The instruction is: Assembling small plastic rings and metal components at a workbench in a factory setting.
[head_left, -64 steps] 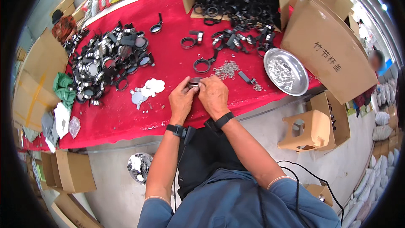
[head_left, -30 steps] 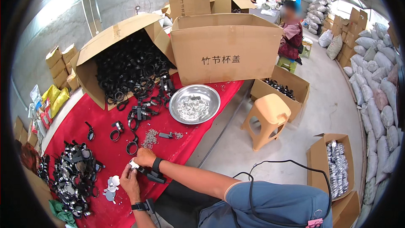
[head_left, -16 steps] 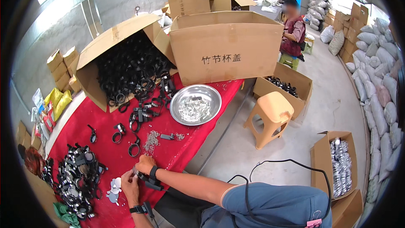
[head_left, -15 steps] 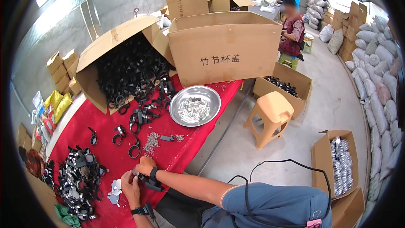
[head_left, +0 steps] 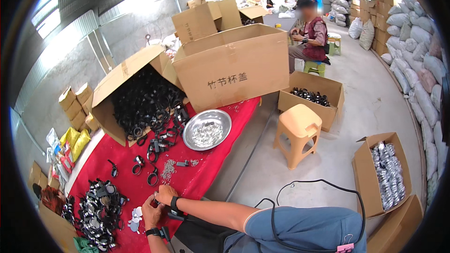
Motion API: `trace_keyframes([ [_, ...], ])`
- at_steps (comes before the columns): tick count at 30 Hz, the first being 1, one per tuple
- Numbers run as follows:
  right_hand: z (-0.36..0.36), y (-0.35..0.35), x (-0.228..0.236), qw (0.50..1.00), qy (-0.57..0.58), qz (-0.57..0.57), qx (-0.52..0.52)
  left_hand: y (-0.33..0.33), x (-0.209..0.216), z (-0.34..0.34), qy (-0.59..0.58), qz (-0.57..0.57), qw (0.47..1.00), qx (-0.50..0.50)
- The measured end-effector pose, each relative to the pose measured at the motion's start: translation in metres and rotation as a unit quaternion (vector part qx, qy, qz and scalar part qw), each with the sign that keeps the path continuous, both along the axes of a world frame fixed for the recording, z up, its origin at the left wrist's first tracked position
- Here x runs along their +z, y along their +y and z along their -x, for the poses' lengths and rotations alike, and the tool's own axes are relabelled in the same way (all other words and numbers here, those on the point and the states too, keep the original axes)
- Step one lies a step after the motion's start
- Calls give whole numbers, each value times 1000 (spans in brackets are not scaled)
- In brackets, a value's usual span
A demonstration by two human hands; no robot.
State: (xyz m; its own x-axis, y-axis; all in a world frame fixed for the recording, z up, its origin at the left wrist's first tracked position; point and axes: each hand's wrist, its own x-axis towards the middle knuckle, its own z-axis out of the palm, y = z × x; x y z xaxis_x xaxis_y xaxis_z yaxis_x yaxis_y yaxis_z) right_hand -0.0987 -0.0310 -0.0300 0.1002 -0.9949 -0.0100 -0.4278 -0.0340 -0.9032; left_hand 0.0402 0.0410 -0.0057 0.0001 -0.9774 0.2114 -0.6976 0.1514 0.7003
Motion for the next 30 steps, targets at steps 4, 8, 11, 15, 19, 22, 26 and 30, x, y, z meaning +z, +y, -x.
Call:
trace_keyframes([
  [4,38,13,-4,997,-12,44,61,-6,7,4,-52,-21,998,17],
  [8,76,24,-8,993,-25,19,113,-9,13,7,-112,-28,993,23],
  [11,92,31,-6,991,-49,-22,124,-14,7,-3,-112,-23,993,30],
  [15,109,43,0,989,-74,-58,113,-12,6,-3,-117,-28,992,24],
  [19,119,45,0,988,-79,-50,119,-11,7,1,-100,-39,994,21],
  [22,120,47,-7,990,-71,-54,112,-11,7,2,-87,-32,995,24],
  [26,120,56,-20,991,-44,-50,117,-11,7,1,-85,-15,996,21],
  [30,124,65,-25,986,6,-66,154,-13,4,-3,-81,-30,996,15],
])
